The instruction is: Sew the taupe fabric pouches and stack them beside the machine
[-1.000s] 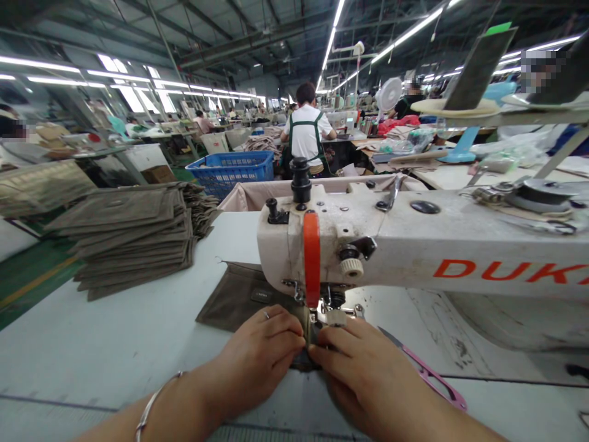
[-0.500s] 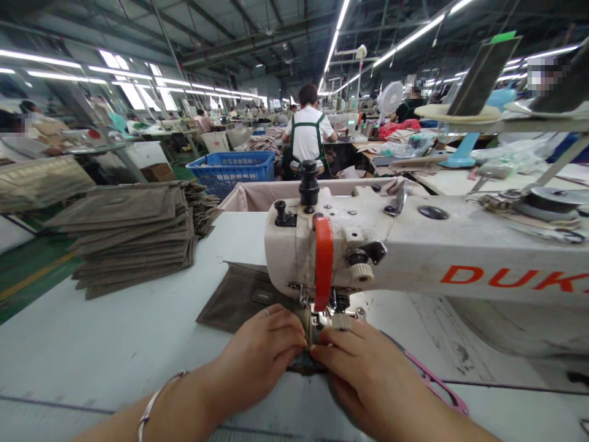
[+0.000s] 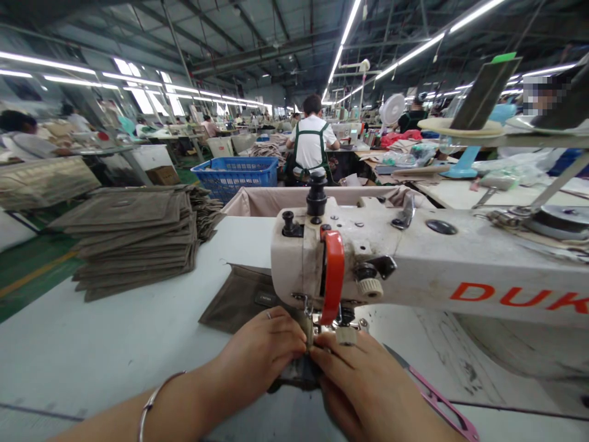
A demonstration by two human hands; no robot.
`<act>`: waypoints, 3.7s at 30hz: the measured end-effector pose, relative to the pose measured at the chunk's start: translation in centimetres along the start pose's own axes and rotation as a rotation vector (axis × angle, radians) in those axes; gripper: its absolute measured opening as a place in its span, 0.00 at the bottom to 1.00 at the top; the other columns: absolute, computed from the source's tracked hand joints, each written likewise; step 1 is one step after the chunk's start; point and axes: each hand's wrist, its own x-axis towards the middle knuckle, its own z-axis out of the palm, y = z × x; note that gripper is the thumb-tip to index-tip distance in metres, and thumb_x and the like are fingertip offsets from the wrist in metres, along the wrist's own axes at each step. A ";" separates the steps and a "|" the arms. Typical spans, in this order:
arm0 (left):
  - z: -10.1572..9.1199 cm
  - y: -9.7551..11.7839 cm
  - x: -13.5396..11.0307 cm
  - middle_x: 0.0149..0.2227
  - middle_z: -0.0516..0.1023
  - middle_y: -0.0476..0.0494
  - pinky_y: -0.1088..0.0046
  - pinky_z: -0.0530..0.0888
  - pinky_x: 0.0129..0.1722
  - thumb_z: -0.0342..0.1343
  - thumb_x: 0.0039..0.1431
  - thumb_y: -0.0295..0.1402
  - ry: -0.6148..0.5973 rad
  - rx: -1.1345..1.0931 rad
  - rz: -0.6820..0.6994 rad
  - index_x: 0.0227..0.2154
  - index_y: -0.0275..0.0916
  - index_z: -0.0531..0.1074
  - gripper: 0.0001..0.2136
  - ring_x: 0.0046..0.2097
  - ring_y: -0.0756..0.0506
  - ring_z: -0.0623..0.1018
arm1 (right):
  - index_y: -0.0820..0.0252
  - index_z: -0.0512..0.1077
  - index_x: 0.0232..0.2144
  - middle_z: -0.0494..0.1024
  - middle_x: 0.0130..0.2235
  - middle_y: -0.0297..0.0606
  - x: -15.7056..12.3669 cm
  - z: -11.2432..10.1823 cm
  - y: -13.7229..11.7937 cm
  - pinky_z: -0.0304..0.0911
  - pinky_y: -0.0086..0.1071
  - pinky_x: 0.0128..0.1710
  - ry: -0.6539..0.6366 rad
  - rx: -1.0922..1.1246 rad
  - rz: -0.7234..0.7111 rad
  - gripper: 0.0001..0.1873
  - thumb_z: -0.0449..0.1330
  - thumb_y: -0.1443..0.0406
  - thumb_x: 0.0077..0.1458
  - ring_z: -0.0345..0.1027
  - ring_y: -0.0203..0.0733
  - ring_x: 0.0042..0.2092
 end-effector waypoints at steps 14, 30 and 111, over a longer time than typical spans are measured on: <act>0.3 -2.1 1.3 0.38 0.81 0.50 0.70 0.71 0.51 0.57 0.63 0.24 0.079 0.081 -0.058 0.34 0.41 0.77 0.07 0.44 0.46 0.78 | 0.62 0.70 0.51 0.75 0.46 0.47 0.5 0.8 0.3 0.70 0.52 0.43 0.036 -0.149 0.083 0.18 0.53 0.70 0.58 0.67 0.54 0.44; -0.1 -2.8 2.2 0.43 0.81 0.47 0.63 0.73 0.50 0.53 0.62 0.24 0.041 0.126 -0.154 0.41 0.43 0.78 0.11 0.48 0.40 0.77 | 0.61 0.71 0.51 0.75 0.45 0.45 0.5 1.0 0.1 0.69 0.53 0.44 0.033 -0.146 0.094 0.18 0.54 0.68 0.58 0.66 0.55 0.45; -0.8 5.6 -4.6 0.27 0.80 0.41 0.66 0.78 0.29 0.53 0.59 0.55 0.311 -1.546 -1.161 0.43 0.33 0.74 0.26 0.27 0.40 0.81 | 0.59 0.69 0.54 0.73 0.52 0.44 0.3 0.0 -1.0 0.61 0.43 0.56 0.050 0.003 -0.003 0.26 0.56 0.75 0.52 0.62 0.49 0.54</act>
